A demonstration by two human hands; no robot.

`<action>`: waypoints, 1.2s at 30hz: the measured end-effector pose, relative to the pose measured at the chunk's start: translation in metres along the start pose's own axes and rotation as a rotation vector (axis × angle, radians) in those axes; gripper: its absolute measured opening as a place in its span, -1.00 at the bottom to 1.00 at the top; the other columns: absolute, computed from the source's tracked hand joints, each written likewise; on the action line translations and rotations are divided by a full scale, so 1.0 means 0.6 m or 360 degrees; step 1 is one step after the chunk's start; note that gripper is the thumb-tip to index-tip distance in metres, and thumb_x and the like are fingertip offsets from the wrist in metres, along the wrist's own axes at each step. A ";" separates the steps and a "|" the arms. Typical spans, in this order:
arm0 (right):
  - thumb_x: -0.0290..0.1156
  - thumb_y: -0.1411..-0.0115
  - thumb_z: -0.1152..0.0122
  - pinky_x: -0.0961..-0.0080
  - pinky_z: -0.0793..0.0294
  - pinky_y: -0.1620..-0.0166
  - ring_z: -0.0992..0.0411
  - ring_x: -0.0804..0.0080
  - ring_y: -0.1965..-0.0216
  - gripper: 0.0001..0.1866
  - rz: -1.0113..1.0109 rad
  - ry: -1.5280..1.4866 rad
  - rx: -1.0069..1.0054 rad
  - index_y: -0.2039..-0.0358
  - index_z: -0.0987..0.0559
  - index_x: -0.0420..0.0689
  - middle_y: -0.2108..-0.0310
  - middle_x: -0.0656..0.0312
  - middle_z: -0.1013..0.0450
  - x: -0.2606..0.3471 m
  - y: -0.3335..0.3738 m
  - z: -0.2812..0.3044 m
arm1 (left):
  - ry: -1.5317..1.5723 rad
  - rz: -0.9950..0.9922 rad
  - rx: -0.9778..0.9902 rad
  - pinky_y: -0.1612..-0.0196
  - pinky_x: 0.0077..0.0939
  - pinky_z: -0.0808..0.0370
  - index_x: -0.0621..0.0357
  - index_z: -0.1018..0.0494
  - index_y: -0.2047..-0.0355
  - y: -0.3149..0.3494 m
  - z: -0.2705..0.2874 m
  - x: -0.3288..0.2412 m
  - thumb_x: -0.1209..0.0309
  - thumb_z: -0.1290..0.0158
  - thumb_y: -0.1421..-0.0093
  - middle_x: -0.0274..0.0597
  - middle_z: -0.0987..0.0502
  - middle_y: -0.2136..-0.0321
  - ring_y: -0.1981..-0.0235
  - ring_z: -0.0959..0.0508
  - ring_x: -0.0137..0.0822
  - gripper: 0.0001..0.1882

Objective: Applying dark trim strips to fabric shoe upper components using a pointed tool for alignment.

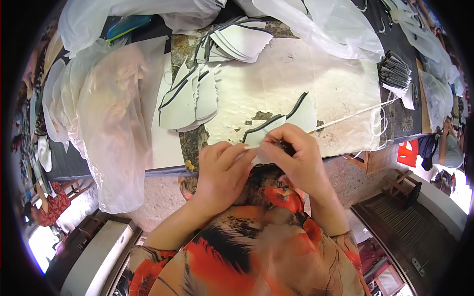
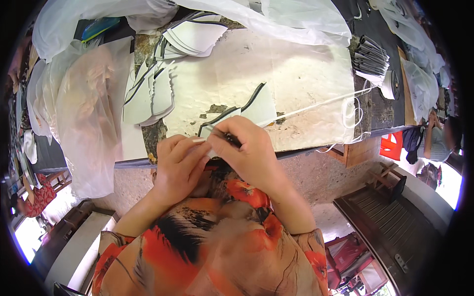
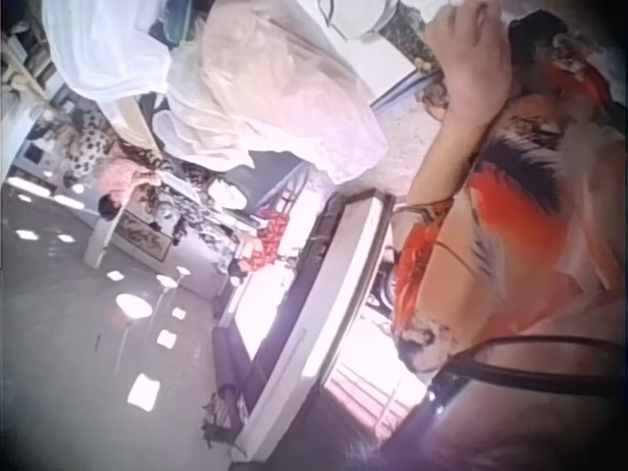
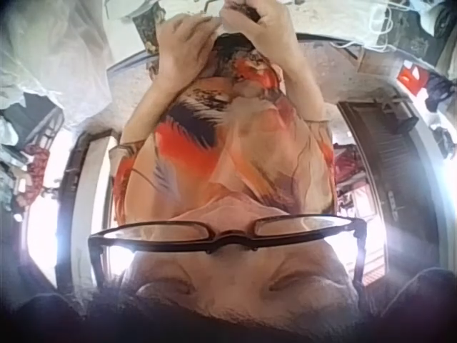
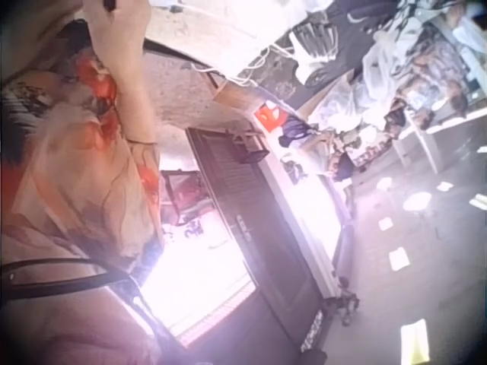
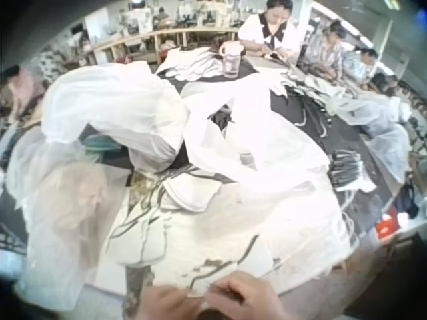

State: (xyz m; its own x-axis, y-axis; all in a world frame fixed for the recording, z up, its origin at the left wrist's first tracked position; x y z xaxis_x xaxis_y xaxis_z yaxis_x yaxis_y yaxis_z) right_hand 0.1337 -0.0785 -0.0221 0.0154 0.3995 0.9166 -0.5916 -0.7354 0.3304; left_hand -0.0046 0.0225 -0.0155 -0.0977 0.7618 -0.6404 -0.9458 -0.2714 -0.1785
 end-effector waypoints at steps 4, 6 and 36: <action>-0.41 -0.21 -0.36 0.37 -0.49 0.28 -0.52 0.21 0.37 -0.82 0.0253 0.0263 -0.0010 0.24 -0.61 -0.20 0.35 0.09 -0.53 -0.006 -0.011 -0.022 | -0.0156 -0.0020 -0.0051 -0.05 -0.21 -0.33 0.11 -0.60 0.01 0.008 -0.005 -0.003 0.48 -0.27 -0.08 -0.30 -0.55 0.01 0.03 -0.49 -0.19 -0.59; -0.39 -0.21 -0.36 0.33 -0.49 0.28 -0.52 0.15 0.37 -0.83 0.0188 0.0348 -0.0076 0.25 -0.60 -0.19 0.36 0.08 -0.53 -0.008 -0.019 -0.022 | -0.0148 -0.0024 -0.0037 -0.05 -0.21 -0.33 0.12 -0.60 0.00 0.005 -0.004 -0.004 0.47 -0.27 -0.08 -0.31 -0.55 0.02 0.03 -0.48 -0.19 -0.59; -0.39 -0.20 -0.32 0.18 -0.50 0.30 -0.54 0.01 0.35 -0.87 0.0230 0.0617 -0.0264 0.30 -0.57 -0.14 0.37 0.07 -0.53 -0.012 -0.025 -0.023 | -0.0226 0.0047 0.0030 -0.13 -0.12 -0.32 0.07 -0.61 0.12 -0.013 -0.010 -0.005 0.42 -0.27 -0.16 -0.17 -0.56 -0.13 -0.09 -0.47 -0.06 -0.74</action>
State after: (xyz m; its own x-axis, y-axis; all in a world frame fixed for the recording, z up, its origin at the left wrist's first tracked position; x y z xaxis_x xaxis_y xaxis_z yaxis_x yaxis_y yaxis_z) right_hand 0.1315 -0.0625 -0.0365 -0.3618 0.4981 0.7880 -0.6875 -0.7135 0.1354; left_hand 0.0047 0.0187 -0.0166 -0.1673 0.8296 -0.5327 -0.9474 -0.2848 -0.1460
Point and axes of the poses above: each hand's wrist, its own y-axis away from the middle knuckle, its own z-axis out of the back of the hand, x = y × z, the point moved 7 cm from there along -y, towards the middle knuckle
